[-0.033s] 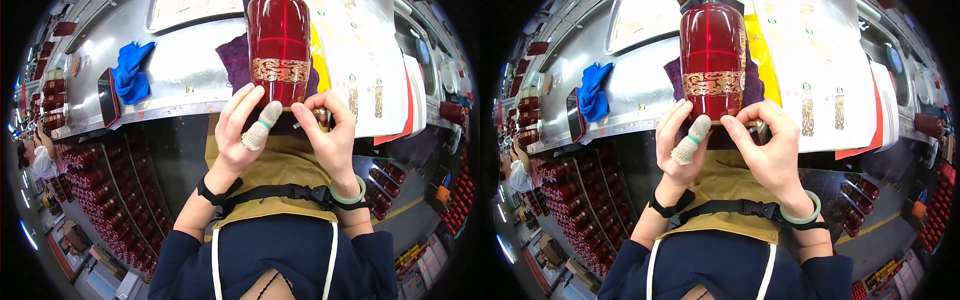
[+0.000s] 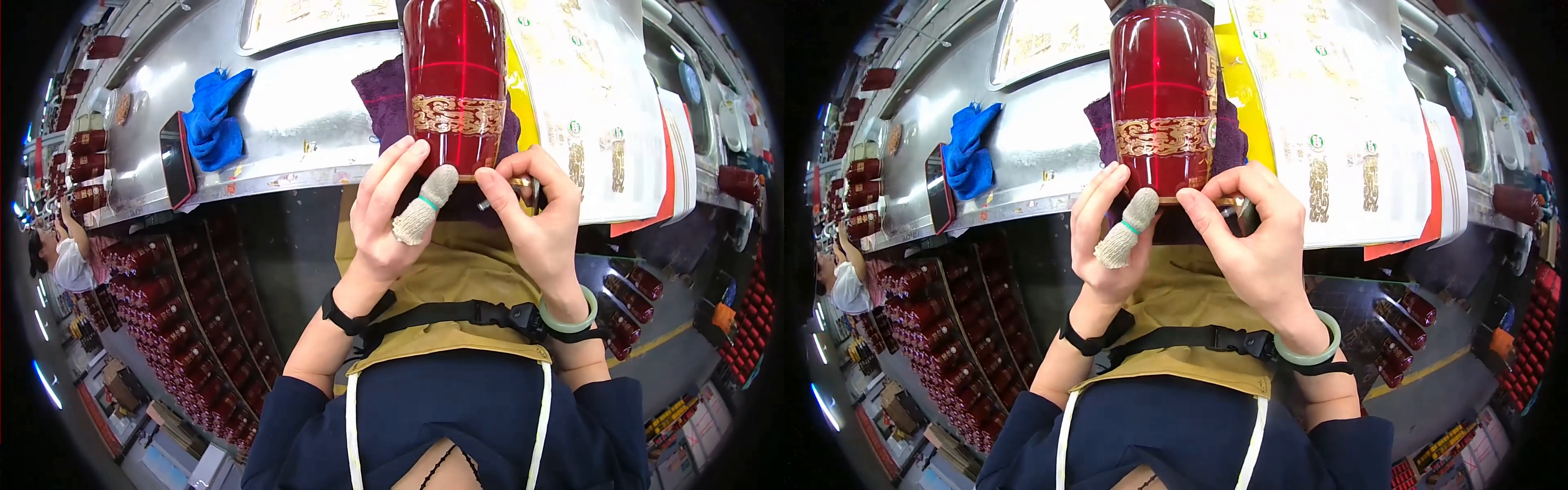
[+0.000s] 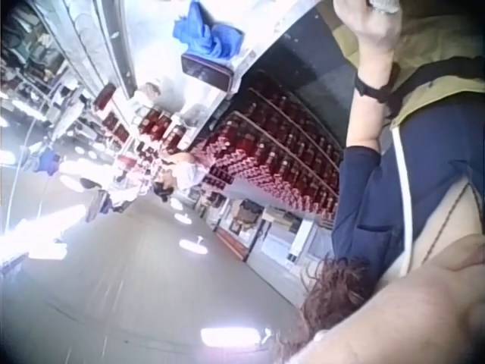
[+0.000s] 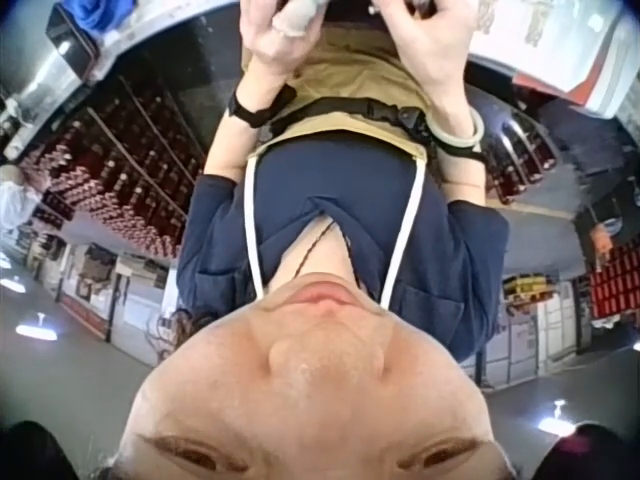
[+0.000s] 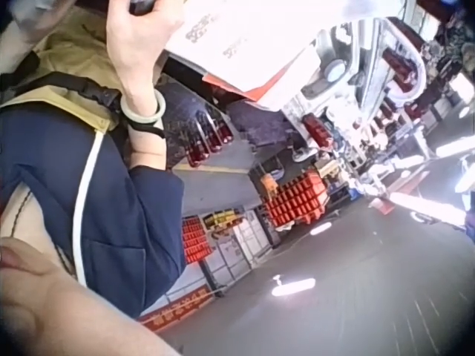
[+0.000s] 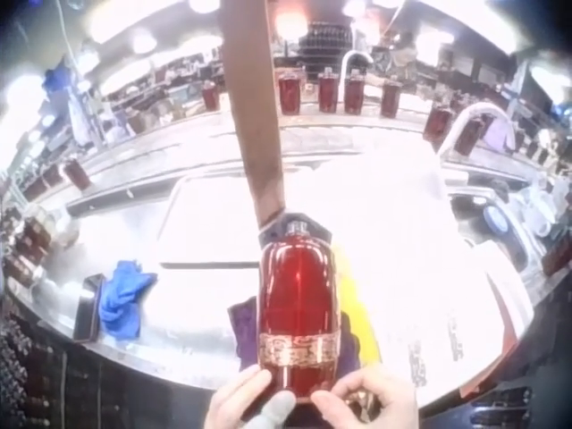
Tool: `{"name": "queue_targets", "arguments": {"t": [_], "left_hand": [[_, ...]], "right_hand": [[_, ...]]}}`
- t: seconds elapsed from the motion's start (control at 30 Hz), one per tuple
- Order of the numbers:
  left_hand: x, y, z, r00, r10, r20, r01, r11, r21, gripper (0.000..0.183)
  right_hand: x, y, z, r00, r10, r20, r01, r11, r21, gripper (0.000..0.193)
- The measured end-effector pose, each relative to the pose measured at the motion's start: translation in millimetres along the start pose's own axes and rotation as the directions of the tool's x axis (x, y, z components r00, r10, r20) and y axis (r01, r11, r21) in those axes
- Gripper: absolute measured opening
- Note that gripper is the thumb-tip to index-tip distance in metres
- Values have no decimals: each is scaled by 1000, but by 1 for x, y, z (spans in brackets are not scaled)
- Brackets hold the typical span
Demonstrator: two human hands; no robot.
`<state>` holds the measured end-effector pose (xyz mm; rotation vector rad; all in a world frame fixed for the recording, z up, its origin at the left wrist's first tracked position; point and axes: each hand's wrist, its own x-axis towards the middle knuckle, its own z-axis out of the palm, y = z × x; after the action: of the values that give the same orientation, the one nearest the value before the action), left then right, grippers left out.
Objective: Applying decorative labels and bands to glass liquor bottles in a manufacturing setting.
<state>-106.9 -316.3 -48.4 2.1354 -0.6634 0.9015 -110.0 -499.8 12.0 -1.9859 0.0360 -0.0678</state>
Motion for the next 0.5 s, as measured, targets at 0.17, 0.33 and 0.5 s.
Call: {"name": "queue_targets", "arguments": {"t": [0.17, 0.33, 0.5], "left_hand": [[0, 6, -6, 970, -239, -33, 238, 971, -27, 38], [10, 3, -3, 997, -10, -76, 6, 999, -47, 43], [13, 0, 0, 994, -38, -102, 35, 999, -28, 38]], "right_hand": [[2, 0, -1, 1000, 16, 2, -16, 1000, 6, 22], [8, -5, -11, 998, -3, 62, 4, 1000, -14, 23], [14, -9, -36, 975, 49, 217, -41, 998, -44, 19]]}}
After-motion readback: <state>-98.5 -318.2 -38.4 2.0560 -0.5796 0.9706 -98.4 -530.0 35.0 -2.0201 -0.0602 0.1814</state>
